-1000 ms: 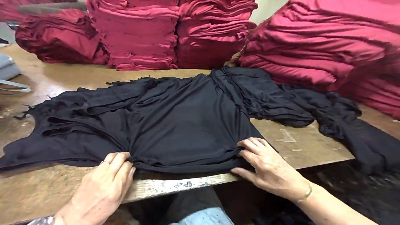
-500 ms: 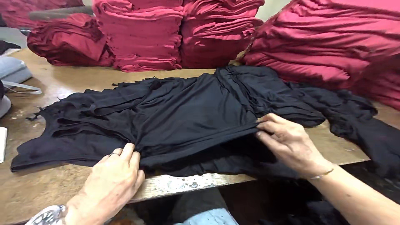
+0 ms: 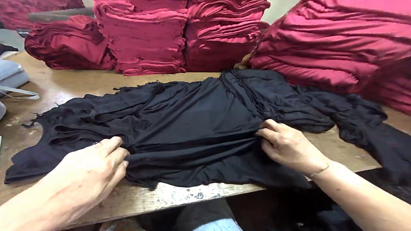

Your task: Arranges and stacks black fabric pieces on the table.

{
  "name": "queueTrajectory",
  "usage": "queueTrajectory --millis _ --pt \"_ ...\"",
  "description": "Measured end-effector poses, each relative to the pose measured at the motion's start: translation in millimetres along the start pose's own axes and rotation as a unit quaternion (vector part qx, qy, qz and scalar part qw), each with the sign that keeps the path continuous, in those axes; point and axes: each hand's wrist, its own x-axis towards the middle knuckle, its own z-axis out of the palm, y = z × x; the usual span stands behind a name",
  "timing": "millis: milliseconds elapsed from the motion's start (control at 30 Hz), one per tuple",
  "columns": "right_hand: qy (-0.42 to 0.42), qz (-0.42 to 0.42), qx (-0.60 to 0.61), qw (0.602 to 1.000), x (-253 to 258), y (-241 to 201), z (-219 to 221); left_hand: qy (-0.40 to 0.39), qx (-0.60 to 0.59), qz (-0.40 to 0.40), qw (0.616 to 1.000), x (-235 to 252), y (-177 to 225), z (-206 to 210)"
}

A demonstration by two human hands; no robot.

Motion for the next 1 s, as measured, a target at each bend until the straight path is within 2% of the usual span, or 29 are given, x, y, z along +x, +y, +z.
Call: queueTrajectory --millis 133,233,333,433,533,700,833,900,933,967,1000 --pt "-0.013 -0.008 0.083 0.996 -2 18 -7 0.068 -0.014 -0.009 0.998 3 -6 -7" --pt "-0.009 -0.002 0.078 0.997 7 18 -15 0.104 -0.074 -0.062 0.990 9 0 -6" --pt "0.044 0.013 0.088 0.995 14 29 -12 0.119 -0.120 -0.129 0.977 11 24 10" --pt "0.050 0.089 0.084 0.991 22 28 -16 0.095 -0.091 -0.169 0.977 4 56 39" --pt "0.041 0.140 0.083 0.986 30 25 -20 0.109 -0.006 -0.180 0.978 1 76 62" --pt "0.083 0.114 0.053 0.989 39 23 -27 0.117 0.052 -0.153 0.980 10 66 72" --pt "0.103 0.108 0.047 0.988 47 25 -40 0.079 0.049 -0.117 0.989 16 57 67" --pt "0.070 0.102 0.081 0.989 47 27 -46 0.013 -0.008 -0.099 0.995 21 51 45" --pt "0.035 0.104 0.110 0.988 45 27 -51 -0.054 -0.055 -0.124 0.989 31 54 19" --pt "0.000 0.111 0.145 0.983 41 27 -55 -0.128 -0.127 -0.196 0.964 49 65 -18" --pt "-0.035 0.123 0.181 0.975 35 26 -58 -0.144 -0.176 -0.257 0.939 65 74 -46"
